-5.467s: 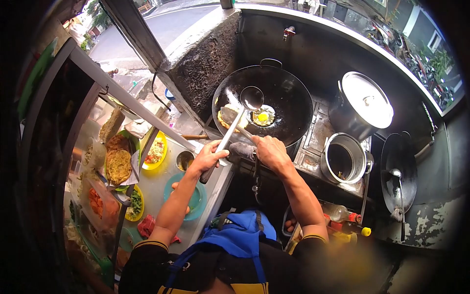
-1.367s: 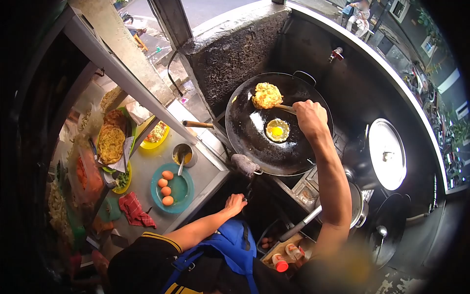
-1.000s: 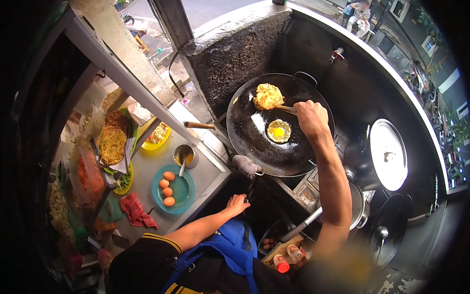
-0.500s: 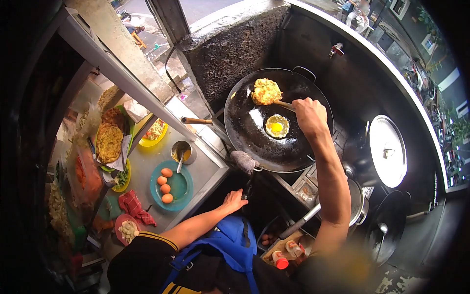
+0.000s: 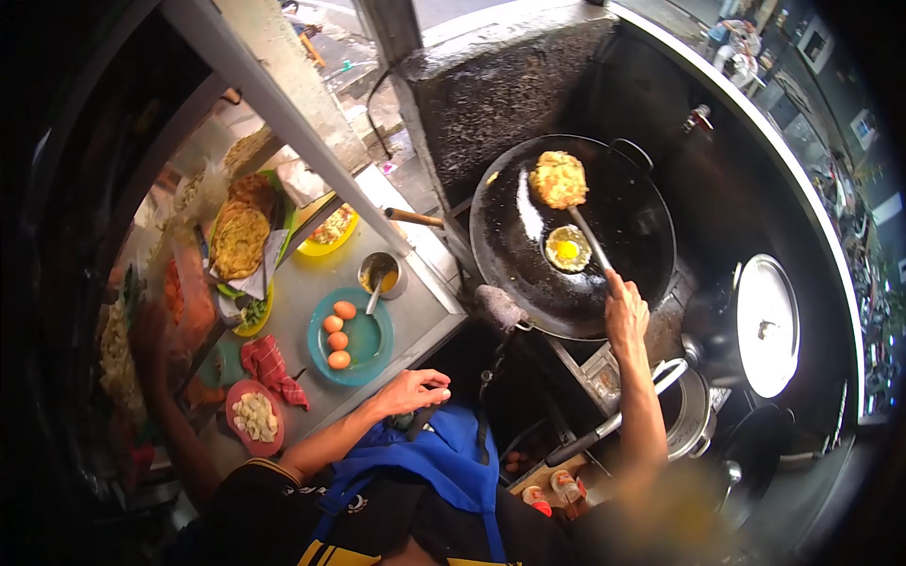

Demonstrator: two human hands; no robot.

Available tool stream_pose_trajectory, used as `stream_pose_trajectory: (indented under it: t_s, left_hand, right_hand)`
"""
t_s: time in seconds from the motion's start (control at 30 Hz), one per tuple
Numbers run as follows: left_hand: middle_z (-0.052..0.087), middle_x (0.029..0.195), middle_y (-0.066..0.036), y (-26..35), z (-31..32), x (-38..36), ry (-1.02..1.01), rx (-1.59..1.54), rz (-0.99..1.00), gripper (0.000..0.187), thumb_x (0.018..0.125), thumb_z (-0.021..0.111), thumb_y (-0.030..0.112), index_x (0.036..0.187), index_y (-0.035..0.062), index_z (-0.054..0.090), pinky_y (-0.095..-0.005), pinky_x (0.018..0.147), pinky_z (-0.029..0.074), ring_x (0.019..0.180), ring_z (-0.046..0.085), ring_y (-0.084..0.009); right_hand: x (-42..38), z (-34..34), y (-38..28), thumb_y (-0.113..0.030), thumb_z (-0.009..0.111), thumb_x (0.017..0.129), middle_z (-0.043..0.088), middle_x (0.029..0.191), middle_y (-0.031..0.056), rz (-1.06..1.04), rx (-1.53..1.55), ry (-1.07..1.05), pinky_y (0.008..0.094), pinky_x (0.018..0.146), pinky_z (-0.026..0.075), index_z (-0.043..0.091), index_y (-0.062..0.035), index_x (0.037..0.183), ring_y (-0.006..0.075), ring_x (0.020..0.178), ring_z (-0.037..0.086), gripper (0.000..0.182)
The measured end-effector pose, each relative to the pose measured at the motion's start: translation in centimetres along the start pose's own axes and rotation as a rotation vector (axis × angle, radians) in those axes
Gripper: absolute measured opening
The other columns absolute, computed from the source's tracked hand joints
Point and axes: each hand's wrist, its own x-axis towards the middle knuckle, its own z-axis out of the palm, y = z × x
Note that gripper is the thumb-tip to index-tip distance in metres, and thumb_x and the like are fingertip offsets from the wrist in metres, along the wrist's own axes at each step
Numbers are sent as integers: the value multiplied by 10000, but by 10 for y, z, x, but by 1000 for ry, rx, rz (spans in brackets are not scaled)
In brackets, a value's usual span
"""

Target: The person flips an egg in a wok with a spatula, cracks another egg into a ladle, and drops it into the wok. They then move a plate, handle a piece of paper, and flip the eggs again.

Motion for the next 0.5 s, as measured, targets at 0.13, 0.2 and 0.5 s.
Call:
stream_pose_trajectory:
  t_s: [0.13, 0.2, 0.5]
  left_hand:
    - [704, 1134, -173, 9, -4, -19, 14, -15, 45, 489, 908, 693, 343, 1233, -15, 622, -331, 815, 573, 907, 720, -211]
    - [710, 1111, -166, 11, -6, -28, 26, -14, 55, 471, 913, 684, 339, 1220, -15, 627, -330, 808, 572, 885, 722, -203]
    - [718, 1051, -117, 4, -30, -55, 97, -106, 175, 456, 922, 694, 331, 1196, -27, 631, -289, 729, 574, 828, 706, -159]
  right_hand:
    - [14, 4, 15, -56, 669, 810, 638, 977, 136, -132, 25, 127, 489, 782, 533, 608, -225, 1275, 372, 883, 656, 498]
    - [13, 1, 16, -55, 684, 816, 637, 960, 129, -136, 69, 140, 464, 780, 527, 624, -218, 1275, 359, 882, 655, 491]
    - [-47, -110, -33, -5, 663, 832, 675, 1113, 125, -111, 208, 79, 382, 913, 493, 619, -152, 1312, 311, 1027, 652, 504]
